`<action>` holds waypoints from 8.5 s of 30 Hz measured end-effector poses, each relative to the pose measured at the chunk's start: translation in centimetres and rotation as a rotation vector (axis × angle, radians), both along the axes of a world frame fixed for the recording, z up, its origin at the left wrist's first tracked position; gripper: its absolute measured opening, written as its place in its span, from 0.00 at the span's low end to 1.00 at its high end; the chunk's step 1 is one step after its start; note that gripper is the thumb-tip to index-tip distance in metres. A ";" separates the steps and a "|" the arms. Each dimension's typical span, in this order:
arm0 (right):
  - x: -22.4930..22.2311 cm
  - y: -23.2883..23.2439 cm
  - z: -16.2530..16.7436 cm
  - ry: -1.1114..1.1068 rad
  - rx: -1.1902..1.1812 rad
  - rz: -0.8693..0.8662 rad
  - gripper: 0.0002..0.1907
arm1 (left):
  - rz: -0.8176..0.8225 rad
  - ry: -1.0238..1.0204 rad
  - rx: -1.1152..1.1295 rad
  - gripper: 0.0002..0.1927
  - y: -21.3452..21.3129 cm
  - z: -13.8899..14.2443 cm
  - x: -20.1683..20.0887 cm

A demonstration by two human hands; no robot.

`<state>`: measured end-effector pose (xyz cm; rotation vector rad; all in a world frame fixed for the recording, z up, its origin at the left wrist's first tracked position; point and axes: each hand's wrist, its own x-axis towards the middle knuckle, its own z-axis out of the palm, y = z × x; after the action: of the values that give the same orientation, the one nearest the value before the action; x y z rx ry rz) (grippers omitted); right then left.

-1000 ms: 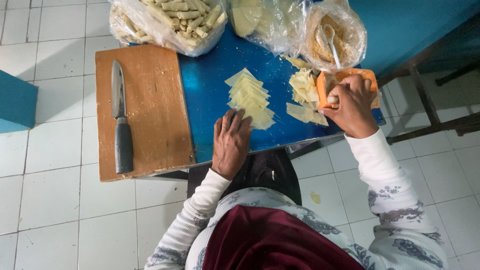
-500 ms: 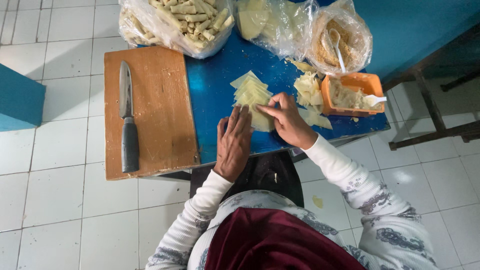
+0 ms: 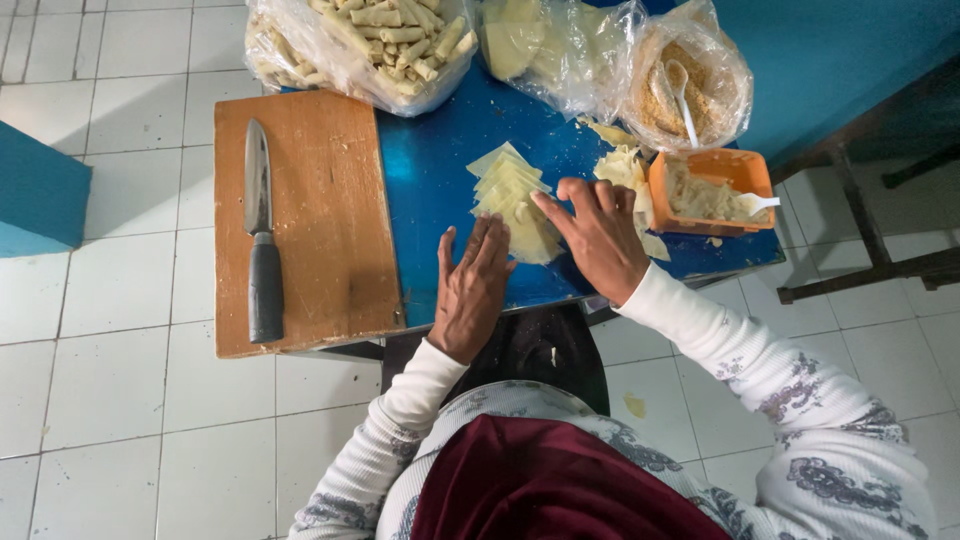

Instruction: The person stacks thin square pastry sheets into a fanned pile on a blue table, spoons brown filling from an orange container onto the sheets, and folds the sheets over the filling. At the end the person lifts a large round stack of sheets from the table.

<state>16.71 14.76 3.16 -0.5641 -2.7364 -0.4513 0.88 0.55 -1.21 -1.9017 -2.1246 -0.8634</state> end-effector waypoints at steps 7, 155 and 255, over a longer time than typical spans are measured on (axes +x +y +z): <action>-0.7 -2.2 -1.7 -0.061 0.151 -0.015 0.35 | -0.014 -0.052 -0.008 0.25 0.2 -0.4 -0.2; 15.5 1.2 -6.1 0.590 -0.504 -0.379 0.35 | 0.100 0.011 -0.041 0.27 -0.8 -0.4 -1.6; 10.9 15.1 2.2 0.516 -0.345 -0.222 0.06 | 0.109 -0.035 -0.028 0.24 -1.9 -0.1 -1.9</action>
<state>27.64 29.84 5.31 -0.9293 -2.2653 0.1186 -1.00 -1.31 -1.32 -1.7776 -2.2483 -0.8554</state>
